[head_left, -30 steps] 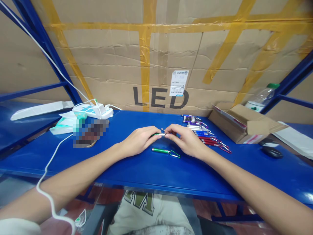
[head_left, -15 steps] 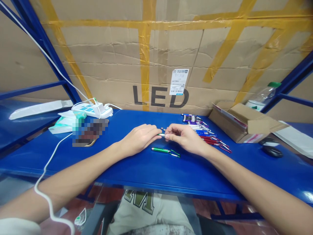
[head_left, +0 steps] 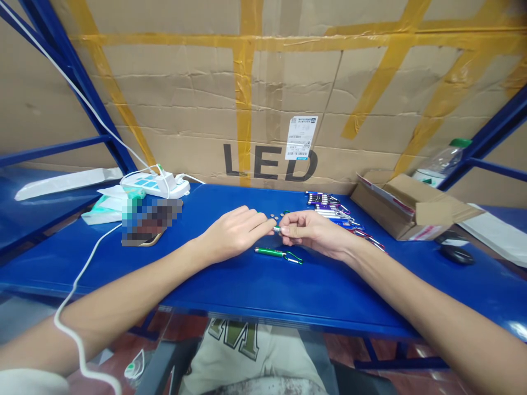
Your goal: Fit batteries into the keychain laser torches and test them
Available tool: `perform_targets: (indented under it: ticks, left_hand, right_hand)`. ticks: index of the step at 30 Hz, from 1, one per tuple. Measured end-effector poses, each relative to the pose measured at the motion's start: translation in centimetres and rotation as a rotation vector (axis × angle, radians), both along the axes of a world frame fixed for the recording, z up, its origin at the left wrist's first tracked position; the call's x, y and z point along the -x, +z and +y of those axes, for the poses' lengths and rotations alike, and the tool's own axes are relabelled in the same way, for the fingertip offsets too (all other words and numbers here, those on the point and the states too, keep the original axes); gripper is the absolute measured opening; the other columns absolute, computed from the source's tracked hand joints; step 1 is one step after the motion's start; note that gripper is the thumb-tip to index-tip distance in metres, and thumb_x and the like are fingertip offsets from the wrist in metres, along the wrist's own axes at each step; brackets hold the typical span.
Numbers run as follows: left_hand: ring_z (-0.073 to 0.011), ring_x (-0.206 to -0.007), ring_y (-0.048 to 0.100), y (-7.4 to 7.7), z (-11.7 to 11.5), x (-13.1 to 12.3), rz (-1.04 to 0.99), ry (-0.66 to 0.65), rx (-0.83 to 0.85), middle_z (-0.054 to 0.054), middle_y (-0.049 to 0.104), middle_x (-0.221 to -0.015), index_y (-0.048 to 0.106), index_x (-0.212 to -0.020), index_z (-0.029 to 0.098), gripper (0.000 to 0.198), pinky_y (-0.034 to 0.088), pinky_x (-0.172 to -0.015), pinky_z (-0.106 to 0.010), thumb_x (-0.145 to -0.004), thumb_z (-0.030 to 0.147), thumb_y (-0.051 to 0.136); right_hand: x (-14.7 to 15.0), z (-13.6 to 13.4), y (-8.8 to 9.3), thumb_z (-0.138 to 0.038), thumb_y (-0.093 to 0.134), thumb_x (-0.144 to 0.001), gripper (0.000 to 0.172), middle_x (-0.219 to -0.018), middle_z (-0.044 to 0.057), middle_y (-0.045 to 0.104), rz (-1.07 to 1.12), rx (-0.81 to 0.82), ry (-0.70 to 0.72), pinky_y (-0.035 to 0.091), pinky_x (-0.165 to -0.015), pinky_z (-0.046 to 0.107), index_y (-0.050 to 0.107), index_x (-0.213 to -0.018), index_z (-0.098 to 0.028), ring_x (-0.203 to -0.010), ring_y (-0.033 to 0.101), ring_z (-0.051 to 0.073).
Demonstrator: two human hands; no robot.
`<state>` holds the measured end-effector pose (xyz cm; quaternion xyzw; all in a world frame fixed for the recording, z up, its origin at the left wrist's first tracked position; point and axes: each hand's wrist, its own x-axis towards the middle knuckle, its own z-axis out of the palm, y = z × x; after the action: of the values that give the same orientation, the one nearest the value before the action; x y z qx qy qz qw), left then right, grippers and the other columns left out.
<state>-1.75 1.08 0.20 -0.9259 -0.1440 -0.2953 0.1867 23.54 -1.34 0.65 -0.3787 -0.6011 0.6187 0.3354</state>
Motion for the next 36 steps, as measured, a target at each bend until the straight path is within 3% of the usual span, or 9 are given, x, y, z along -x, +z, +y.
perform_targets:
  ticks: [4, 10, 17, 22, 32, 36]
  left_hand:
    - [-0.0211, -0.086, 0.069, -0.7, 0.3, -0.2, -0.106, -0.015, 0.025, -0.009, 0.074, -0.096, 0.068, -0.123, 0.013, 0.027, 0.053, -0.078, -0.034, -0.116, 0.029, 0.047]
    - [-0.0217, -0.095, 0.071, -1.0, 0.5, -0.4, -0.178, 0.022, 0.223, -0.010, 0.076, -0.105, 0.069, -0.120, 0.014, 0.026, 0.056, -0.090, -0.035, -0.115, 0.030, 0.050]
    - [-0.0208, -0.101, 0.075, -0.8, 0.3, -0.6, -0.270, 0.035, 0.538, -0.007, 0.078, -0.112, 0.072, -0.120, 0.017, 0.023, 0.056, -0.093, -0.032, -0.114, 0.030, 0.054]
    - [-0.0211, -0.103, 0.075, -0.7, 0.1, -0.8, -0.273, 0.014, 0.646, -0.006, 0.080, -0.114, 0.074, -0.118, 0.018, 0.026, 0.055, -0.094, -0.031, -0.113, 0.032, 0.053]
    - [-0.0207, -0.098, 0.073, 0.0, -0.3, -0.8, -0.281, -0.011, 0.924, -0.003, 0.080, -0.105, 0.075, -0.105, 0.019, 0.035, 0.051, -0.091, -0.030, -0.114, 0.039, 0.047]
    - [-0.0184, -0.089, 0.067, 0.0, -0.3, -0.8, -0.293, 0.009, 1.060, -0.002, 0.077, -0.101, 0.076, -0.103, 0.019, 0.040, 0.047, -0.082, -0.029, -0.112, 0.045, 0.048]
  right_hand:
    - [0.1, 0.1, -0.1, -0.052, 0.094, -0.078, 0.041, -0.077, 0.002, 0.074, -0.027, -0.158, -0.039, 0.045, -0.065, 0.028, 0.071, -0.087, -0.019, -0.069, 0.061, 0.015]
    - [0.0, 0.4, -0.9, -0.048, 0.074, -0.098, 0.027, -0.088, 0.003, 0.074, -0.205, -0.538, -0.140, 0.050, -0.074, 0.032, 0.071, -0.096, -0.021, -0.080, 0.065, 0.019]
    - [0.0, -0.3, -1.0, -0.033, 0.066, -0.106, 0.011, -0.104, 0.004, 0.075, -0.455, -0.985, -0.239, 0.052, -0.082, 0.034, 0.068, -0.113, -0.024, -0.089, 0.068, 0.021]
    - [0.1, -0.6, -0.8, -0.028, 0.060, -0.110, 0.008, -0.101, 0.004, 0.073, -0.459, -1.095, -0.241, 0.052, -0.083, 0.033, 0.067, -0.107, -0.023, -0.090, 0.068, 0.021]
    - [-0.1, -0.4, -0.9, -0.023, 0.055, -0.112, 0.009, -0.099, 0.004, 0.070, -0.473, -1.161, -0.174, 0.051, -0.082, 0.033, 0.062, -0.106, -0.024, -0.089, 0.066, 0.020]
    - [-0.1, -0.4, -0.9, -0.022, 0.053, -0.113, 0.009, -0.101, 0.005, 0.070, -0.517, -1.218, -0.167, 0.051, -0.082, 0.033, 0.061, -0.108, -0.024, -0.090, 0.065, 0.021]
